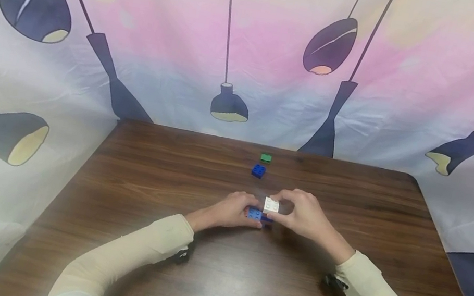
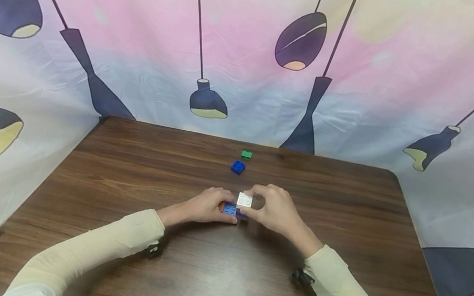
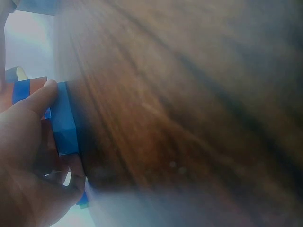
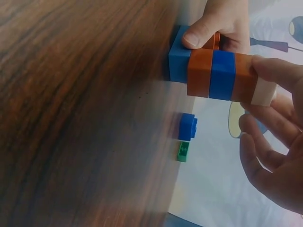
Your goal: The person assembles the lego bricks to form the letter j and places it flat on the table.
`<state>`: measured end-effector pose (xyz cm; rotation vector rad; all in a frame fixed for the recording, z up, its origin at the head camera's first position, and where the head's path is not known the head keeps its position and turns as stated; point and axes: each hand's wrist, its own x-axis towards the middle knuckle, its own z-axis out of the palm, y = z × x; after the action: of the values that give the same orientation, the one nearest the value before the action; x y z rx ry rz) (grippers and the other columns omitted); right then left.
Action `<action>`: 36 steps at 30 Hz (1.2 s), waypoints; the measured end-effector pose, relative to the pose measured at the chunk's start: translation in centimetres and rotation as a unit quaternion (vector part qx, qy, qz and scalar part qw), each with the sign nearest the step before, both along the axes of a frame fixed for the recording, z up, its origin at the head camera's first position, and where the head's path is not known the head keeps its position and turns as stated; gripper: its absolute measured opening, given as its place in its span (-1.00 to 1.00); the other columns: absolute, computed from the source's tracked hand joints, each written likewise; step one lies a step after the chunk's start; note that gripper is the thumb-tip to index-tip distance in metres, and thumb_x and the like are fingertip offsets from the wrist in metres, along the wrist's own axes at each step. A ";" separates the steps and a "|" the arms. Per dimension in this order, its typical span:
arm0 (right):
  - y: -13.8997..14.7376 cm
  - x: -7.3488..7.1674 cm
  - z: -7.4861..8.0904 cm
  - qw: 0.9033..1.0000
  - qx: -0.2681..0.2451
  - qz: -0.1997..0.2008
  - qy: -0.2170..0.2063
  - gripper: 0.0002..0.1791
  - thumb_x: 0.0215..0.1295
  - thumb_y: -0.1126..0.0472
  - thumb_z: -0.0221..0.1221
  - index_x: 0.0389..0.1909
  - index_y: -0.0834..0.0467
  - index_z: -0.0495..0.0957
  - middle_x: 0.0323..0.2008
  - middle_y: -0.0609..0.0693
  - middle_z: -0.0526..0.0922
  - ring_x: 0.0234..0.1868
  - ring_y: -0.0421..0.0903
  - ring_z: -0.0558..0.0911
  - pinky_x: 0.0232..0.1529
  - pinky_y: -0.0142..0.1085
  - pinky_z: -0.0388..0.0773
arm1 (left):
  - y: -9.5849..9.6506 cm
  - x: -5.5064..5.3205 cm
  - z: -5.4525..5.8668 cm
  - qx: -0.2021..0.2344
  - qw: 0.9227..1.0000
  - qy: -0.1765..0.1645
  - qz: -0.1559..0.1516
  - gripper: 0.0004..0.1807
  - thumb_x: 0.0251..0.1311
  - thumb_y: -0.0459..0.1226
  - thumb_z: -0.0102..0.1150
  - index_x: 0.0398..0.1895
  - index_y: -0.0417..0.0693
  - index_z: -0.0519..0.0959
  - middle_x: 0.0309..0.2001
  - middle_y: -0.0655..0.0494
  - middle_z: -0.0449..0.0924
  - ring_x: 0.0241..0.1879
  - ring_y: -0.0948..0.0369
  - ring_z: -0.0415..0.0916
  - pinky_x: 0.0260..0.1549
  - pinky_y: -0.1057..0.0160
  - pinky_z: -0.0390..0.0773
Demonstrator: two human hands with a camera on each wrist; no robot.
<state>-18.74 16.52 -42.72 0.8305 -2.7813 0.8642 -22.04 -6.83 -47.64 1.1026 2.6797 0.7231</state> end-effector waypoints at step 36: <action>2.1 -2.5 0.4 0.994 -0.095 0.012 -0.056 -0.53 0.34 -0.05 0.36 0.15 0.11 0.63 0.02 -0.02 0.75 0.03 -0.05 0.70 0.07 0.00 0.59 | -0.1 0.0 -0.2 -0.005 1.000 -0.012 0.012 -0.43 0.22 0.09 0.40 0.16 -0.05 0.65 -0.06 0.15 0.69 -0.13 0.27 0.52 -0.09 0.27 0.51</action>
<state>-21.20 18.57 -42.32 0.8083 -2.7299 1.1931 -21.99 -6.88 -47.89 1.0540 2.6775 0.7223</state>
